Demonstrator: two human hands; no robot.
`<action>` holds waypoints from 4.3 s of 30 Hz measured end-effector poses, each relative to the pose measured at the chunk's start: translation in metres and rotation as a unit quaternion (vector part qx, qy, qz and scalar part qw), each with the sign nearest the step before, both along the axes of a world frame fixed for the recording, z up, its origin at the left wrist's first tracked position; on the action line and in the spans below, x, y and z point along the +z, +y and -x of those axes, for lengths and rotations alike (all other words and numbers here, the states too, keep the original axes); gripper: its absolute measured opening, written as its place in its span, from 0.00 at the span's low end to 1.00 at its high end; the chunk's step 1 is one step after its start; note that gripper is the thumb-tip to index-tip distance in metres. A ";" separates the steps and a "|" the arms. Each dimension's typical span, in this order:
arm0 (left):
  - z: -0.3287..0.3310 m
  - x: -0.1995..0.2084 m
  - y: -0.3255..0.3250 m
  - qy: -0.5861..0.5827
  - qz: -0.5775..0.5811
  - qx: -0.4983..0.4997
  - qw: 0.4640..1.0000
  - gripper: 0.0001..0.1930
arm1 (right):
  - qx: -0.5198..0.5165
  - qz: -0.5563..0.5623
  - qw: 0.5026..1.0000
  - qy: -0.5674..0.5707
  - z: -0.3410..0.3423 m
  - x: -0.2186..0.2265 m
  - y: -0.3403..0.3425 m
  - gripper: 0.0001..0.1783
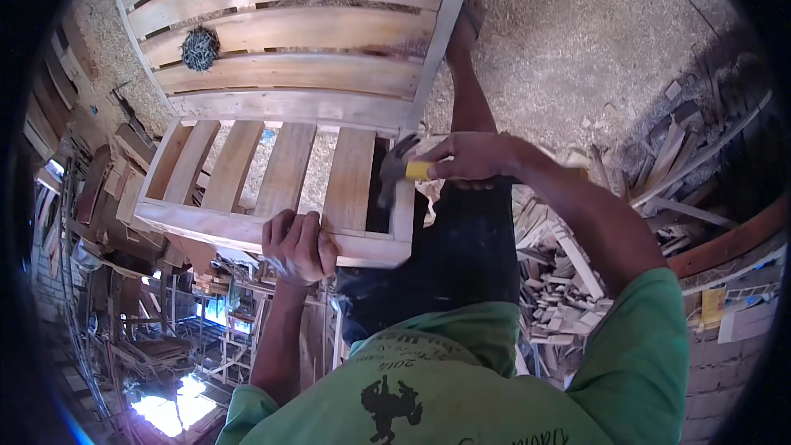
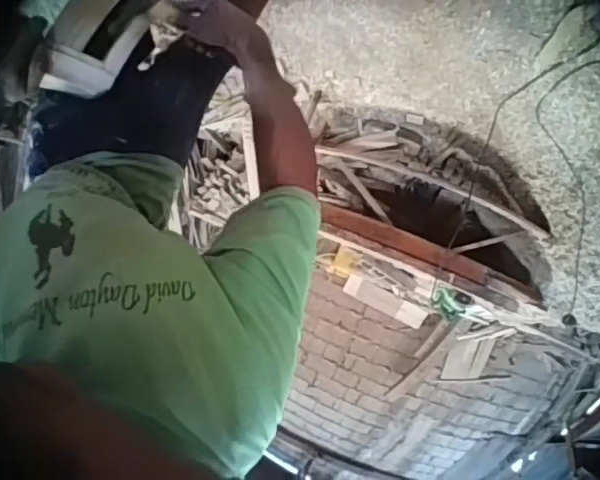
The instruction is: The person assembles a wooden chair frame by positioning slats and hammering nails to secure them. They repeatedly pick up nails from a pile on the frame and drive them into the wood using a hammer.
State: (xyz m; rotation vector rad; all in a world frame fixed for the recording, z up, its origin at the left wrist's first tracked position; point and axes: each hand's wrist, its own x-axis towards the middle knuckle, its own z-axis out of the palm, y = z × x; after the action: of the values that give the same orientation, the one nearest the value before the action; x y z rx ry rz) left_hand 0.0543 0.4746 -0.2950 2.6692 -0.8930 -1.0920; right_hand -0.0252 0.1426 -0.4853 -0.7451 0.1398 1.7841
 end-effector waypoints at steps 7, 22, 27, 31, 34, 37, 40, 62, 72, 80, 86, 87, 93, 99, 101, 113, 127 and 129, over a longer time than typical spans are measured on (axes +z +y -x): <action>0.004 0.003 0.004 -0.014 0.021 0.004 1.000 0.16 | 0.050 -0.003 0.999 -0.010 -0.034 0.039 -0.008 0.29; -0.001 -0.008 0.004 -0.036 0.043 0.006 0.998 0.15 | -0.017 0.003 0.997 0.073 -0.015 0.065 0.009 0.29; -0.003 0.003 0.000 -0.019 0.027 0.021 0.999 0.10 | -0.046 0.139 0.989 0.013 -0.005 0.050 0.000 0.29; -0.001 0.003 0.000 -0.046 0.049 0.021 0.998 0.21 | -0.065 0.016 0.995 0.069 0.009 0.072 -0.003 0.28; -0.023 0.000 -0.018 0.016 0.033 0.167 0.985 0.19 | -0.058 0.075 0.995 0.026 0.002 0.066 -0.010 0.28; -0.057 -0.017 -0.015 0.031 0.019 0.347 0.937 0.19 | -0.064 0.098 0.993 0.026 0.000 0.081 -0.004 0.28; -0.142 -0.079 0.024 -0.109 0.061 0.350 0.929 0.16 | -0.086 0.052 0.995 0.011 0.000 0.084 -0.006 0.28; -0.275 -0.109 0.040 -0.032 0.066 0.381 0.922 0.09 | -0.357 0.220 0.902 0.103 -0.013 0.105 0.044 0.28; -0.152 0.015 0.016 0.232 -0.014 0.549 0.803 0.08 | -0.305 0.287 0.894 -0.159 0.002 0.079 0.071 0.30; -0.068 0.019 -0.011 0.211 -0.143 0.371 0.893 0.07 | -0.281 0.236 0.924 -0.106 0.024 0.077 0.068 0.30; -0.072 0.006 -0.037 0.223 -0.305 0.305 0.874 0.13 | -0.288 0.201 0.931 -0.098 0.025 0.068 0.064 0.30; -0.071 0.004 -0.037 0.224 -0.333 0.296 0.867 0.14 | -0.295 0.201 0.928 -0.104 0.026 0.066 0.067 0.30; -0.061 -0.003 -0.053 0.218 -0.412 0.277 0.840 0.17 | -0.341 0.184 0.917 -0.093 0.035 0.054 0.092 0.29; -0.063 -0.009 -0.050 0.224 -0.455 0.249 0.825 0.19 | -0.299 0.099 0.949 0.006 0.012 0.039 0.085 0.28; -0.065 -0.012 -0.050 0.237 -0.470 0.246 0.814 0.18 | -0.288 0.092 0.953 0.035 0.007 0.034 0.081 0.28; -0.066 -0.015 -0.053 0.235 -0.483 0.217 0.815 0.17 | -0.320 0.075 0.943 0.056 -0.004 0.024 0.086 0.28; -0.060 -0.007 -0.055 0.203 -0.453 0.205 0.844 0.16 | -0.246 0.057 0.963 0.094 0.003 0.047 0.090 0.28; -0.056 0.012 -0.036 0.161 -0.313 0.164 0.921 0.12 | -0.270 0.088 0.955 0.081 0.000 0.050 0.085 0.29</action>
State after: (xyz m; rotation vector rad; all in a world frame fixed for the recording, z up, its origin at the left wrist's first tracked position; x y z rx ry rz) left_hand 0.1103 0.4388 -0.2832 2.7886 -0.0133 -1.8895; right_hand -0.0254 0.2274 -0.4356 -0.6100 0.5655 1.3128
